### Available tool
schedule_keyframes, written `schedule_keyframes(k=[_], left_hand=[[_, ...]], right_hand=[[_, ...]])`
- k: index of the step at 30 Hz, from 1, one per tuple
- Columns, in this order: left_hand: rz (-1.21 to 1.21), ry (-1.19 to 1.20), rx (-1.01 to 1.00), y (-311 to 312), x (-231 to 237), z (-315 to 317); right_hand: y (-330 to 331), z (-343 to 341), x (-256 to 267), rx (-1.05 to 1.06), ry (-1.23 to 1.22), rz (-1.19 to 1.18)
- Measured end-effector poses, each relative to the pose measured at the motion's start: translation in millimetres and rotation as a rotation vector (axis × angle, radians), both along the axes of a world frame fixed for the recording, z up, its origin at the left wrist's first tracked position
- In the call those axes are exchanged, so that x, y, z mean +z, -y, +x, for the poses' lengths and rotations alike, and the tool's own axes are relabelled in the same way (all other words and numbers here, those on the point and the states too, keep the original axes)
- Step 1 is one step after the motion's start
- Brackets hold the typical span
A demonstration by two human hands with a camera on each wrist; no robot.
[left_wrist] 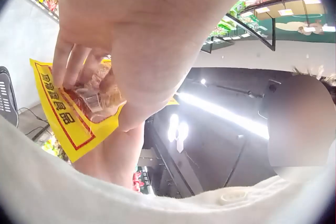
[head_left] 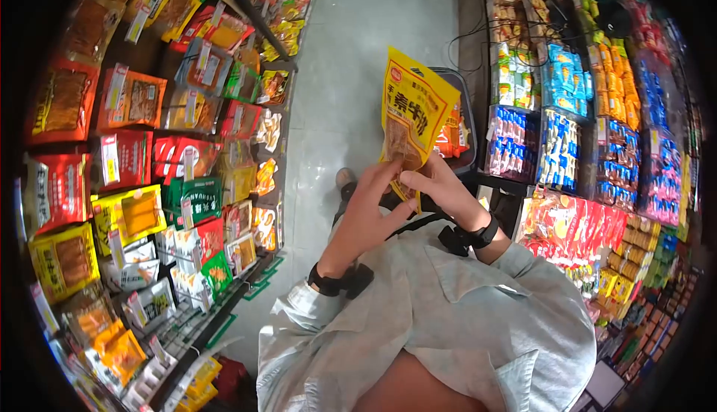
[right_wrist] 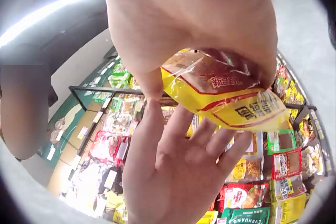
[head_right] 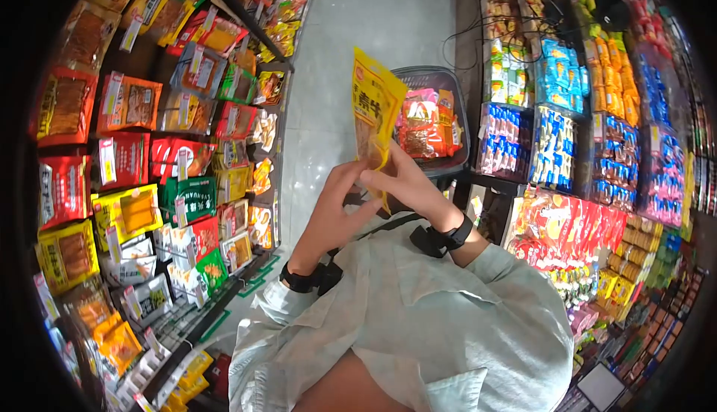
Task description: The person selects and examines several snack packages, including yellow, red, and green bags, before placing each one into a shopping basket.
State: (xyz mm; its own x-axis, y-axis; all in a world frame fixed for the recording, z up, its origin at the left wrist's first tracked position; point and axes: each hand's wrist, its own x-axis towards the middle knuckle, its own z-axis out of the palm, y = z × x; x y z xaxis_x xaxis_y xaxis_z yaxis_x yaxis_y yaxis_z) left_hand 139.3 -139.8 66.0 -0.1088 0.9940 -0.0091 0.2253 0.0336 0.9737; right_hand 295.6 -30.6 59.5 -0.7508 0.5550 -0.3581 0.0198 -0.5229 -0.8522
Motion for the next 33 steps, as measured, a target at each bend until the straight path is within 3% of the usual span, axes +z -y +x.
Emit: schedule_keyframes(k=[3,5,6,7,9,13,14,17,20,26,28,30,32,33], left_hand=[[-0.075,0.163,-0.021,0,-26,-26],[-0.056,0.09,0.088,1,-50,-37],[-0.047,0.056,0.14,0,-56,-42],[-0.003,0.058,0.11,-4,-58,-47],[-0.173,0.278,-0.078,-9,-64,-58],[-0.363,0.495,-0.345,-26,-84,-70],[-0.38,0.524,-0.331,-30,-87,-70],[-0.424,0.58,-0.3,-42,-84,-67],[-0.413,0.506,-0.344,-46,-86,-56],[-0.544,0.514,-0.283,-60,-74,-28],[-0.452,0.461,-0.286,-71,-69,-14],[-0.405,0.444,-0.275,-86,-59,4],[-0.409,0.473,-0.251,-102,-43,26],[-0.409,0.477,-0.223,-108,-44,39]], right_hand=[[5,5,-11,-0.046,-0.044,-0.056],[22,-7,-2,-0.284,-0.137,-0.086],[28,-6,0,-0.294,-0.095,-0.103],[33,-3,0,-0.304,-0.053,-0.122],[45,11,-6,-0.28,0.026,-0.124],[64,12,-13,-0.537,0.051,-0.288],[63,14,-11,-0.608,0.108,-0.329],[62,32,-8,-0.529,0.326,-0.387],[65,45,-14,-0.518,0.36,-0.359],[43,78,-41,-0.557,0.252,-0.295],[22,86,-36,-0.597,0.182,-0.299],[3,109,-26,-0.627,0.271,-0.283],[-16,137,-40,-0.687,0.015,-0.218],[-31,149,-44,-0.715,-0.074,-0.307]])
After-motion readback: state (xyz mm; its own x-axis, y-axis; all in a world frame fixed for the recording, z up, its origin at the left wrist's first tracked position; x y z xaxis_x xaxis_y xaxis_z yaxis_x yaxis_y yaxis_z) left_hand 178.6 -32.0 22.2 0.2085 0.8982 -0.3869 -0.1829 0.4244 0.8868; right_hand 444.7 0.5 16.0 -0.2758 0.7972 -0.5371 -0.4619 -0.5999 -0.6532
